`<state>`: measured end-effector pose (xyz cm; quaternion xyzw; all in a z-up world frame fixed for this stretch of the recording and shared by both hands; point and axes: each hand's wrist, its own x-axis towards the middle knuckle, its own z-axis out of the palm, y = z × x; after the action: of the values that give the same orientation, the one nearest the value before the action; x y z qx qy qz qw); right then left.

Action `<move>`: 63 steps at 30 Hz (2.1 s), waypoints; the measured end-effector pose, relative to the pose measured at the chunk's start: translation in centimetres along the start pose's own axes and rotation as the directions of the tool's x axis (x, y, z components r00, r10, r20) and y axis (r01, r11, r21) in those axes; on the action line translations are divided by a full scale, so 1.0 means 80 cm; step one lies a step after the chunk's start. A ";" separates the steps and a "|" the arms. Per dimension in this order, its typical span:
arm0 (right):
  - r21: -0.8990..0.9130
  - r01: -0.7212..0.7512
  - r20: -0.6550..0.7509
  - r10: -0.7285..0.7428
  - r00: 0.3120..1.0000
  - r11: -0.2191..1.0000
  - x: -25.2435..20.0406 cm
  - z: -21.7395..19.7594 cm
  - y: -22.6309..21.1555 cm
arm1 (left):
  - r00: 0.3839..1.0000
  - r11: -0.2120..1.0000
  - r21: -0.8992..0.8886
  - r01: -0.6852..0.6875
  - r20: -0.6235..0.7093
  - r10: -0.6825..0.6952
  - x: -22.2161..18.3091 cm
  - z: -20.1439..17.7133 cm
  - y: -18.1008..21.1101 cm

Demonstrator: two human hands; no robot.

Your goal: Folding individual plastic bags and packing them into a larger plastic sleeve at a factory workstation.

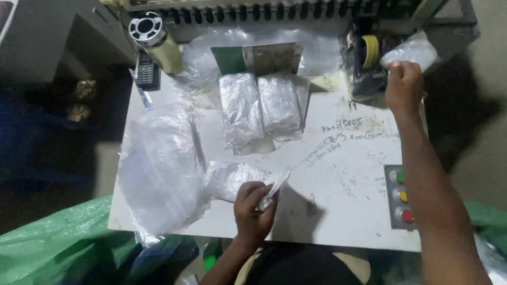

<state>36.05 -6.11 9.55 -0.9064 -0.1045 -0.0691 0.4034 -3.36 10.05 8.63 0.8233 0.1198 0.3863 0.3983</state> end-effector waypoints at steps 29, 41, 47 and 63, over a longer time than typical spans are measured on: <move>-0.107 -0.513 0.549 0.481 0.683 0.852 -0.175 -0.061 -0.089 | 0.867 0.843 0.256 -0.473 0.307 0.393 -0.060 0.113 -0.059; 0.352 -0.374 0.703 0.022 0.711 0.858 -0.332 0.008 -0.025 | 0.729 0.518 -0.517 0.681 0.412 -0.547 -0.045 0.084 -0.029; 0.422 -0.548 0.837 -0.077 0.542 0.722 -0.323 0.001 0.086 | 0.497 0.252 -0.436 0.864 0.659 -0.565 -0.046 0.040 -0.015; -0.152 -0.482 -0.196 0.451 0.871 0.863 -0.468 -0.294 0.377 | 0.892 0.980 0.034 0.196 0.408 -0.192 -0.053 -0.012 -0.044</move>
<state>6.21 -48.37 -4.29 -0.9318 0.1572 -0.0487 0.3237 -6.51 10.77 4.08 0.8681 0.1137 0.1642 0.4544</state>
